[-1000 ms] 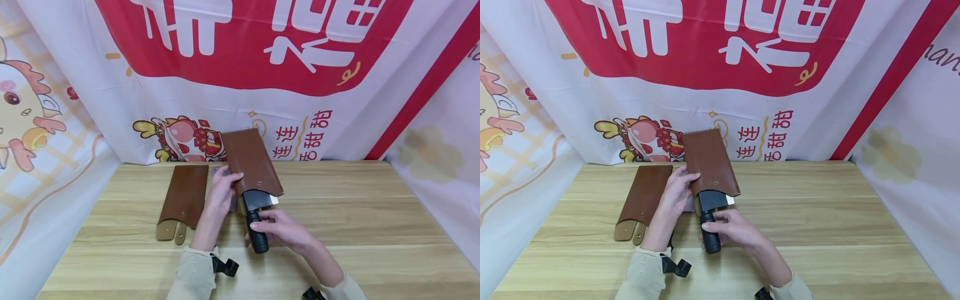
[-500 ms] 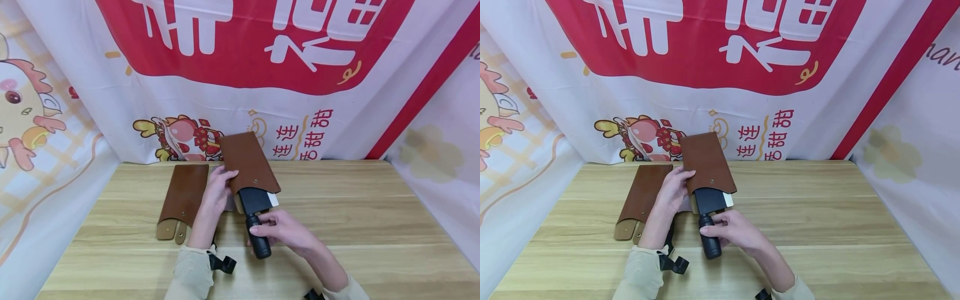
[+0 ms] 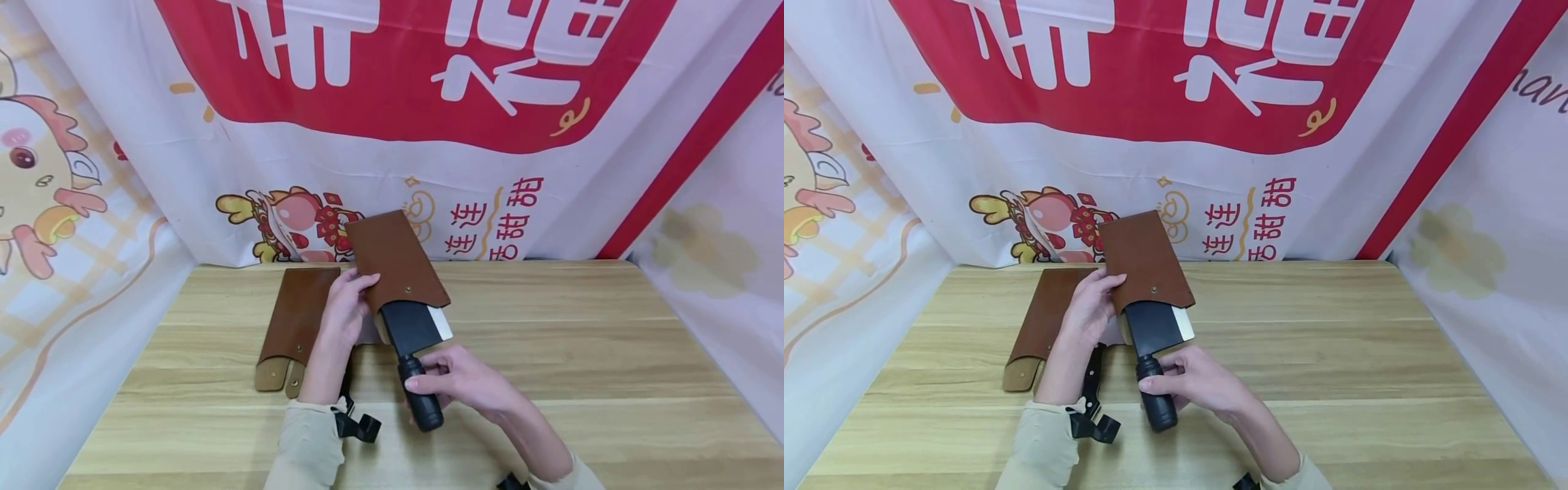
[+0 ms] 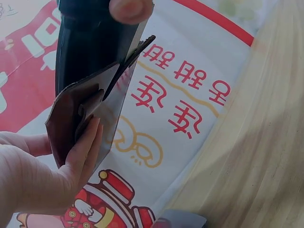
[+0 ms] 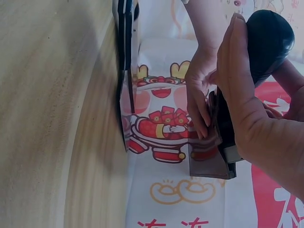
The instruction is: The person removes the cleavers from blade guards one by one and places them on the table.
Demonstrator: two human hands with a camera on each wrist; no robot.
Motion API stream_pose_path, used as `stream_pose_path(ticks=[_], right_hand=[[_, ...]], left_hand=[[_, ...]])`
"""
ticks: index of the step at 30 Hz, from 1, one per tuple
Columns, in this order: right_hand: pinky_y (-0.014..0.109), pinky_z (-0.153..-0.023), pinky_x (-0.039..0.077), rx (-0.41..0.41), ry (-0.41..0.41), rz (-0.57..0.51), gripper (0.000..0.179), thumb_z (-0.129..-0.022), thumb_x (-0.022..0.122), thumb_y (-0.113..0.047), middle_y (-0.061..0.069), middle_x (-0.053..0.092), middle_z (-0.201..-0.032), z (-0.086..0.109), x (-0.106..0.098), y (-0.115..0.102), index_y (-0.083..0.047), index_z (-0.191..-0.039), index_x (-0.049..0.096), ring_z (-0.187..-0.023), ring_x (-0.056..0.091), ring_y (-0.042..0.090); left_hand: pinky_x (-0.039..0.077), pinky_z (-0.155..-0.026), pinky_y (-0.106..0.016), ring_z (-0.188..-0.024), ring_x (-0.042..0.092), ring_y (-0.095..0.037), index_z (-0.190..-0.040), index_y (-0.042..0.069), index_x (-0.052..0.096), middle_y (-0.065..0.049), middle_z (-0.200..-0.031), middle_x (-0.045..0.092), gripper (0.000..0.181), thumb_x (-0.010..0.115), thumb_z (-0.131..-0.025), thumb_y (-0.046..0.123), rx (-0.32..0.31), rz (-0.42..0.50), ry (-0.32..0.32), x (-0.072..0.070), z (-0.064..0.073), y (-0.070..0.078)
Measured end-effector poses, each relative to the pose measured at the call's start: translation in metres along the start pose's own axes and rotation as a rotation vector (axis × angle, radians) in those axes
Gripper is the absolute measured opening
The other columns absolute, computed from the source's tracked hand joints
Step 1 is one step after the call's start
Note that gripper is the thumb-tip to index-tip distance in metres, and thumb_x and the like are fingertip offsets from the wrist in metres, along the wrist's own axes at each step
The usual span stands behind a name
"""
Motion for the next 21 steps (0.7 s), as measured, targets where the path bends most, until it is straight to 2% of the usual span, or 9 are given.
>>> stream_pose_path(ticks=[7,16,21], right_hand=[[0.041,-0.073,0.063,-0.013,-0.033,0.037,0.028,-0.099,0.069,-0.014,0.024,0.075,-0.093,0.003,0.002,-0.002,0.013,-0.106,0.067,-0.081,0.076,0.033],[0.040,-0.074,0.063,-0.006,-0.089,0.052,0.026,-0.100,0.067,-0.014,0.021,0.075,-0.092,0.005,0.005,-0.004,0.011,-0.104,0.068,-0.083,0.076,0.037],[0.033,-0.070,0.061,-0.003,-0.077,0.106,0.024,-0.098,0.069,-0.015,0.014,0.075,-0.088,0.007,0.004,-0.005,0.008,-0.099,0.069,-0.078,0.075,0.023]], left_hand=[[0.057,-0.085,-0.030,-0.104,0.062,-0.021,-0.139,-0.005,0.046,-0.015,-0.134,0.053,0.040,0.058,-0.101,-0.002,0.026,0.032,0.008,-0.007,-0.001,0.006],[0.057,-0.087,-0.032,-0.111,0.060,-0.024,-0.137,-0.004,0.046,-0.015,-0.133,0.052,0.036,0.056,-0.102,-0.003,0.031,0.072,0.034,-0.019,-0.004,0.013],[0.055,-0.090,-0.032,-0.111,0.060,-0.022,-0.134,-0.003,0.048,-0.014,-0.131,0.053,0.034,0.056,-0.102,-0.004,0.050,0.101,0.057,-0.025,-0.005,0.018]])
Point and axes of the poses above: each hand's wrist, its own z-axis away from the middle knuckle, its own x-axis out of the palm, y = z × x, the point moved 4 cm from there along -z, towards the middle knuckle
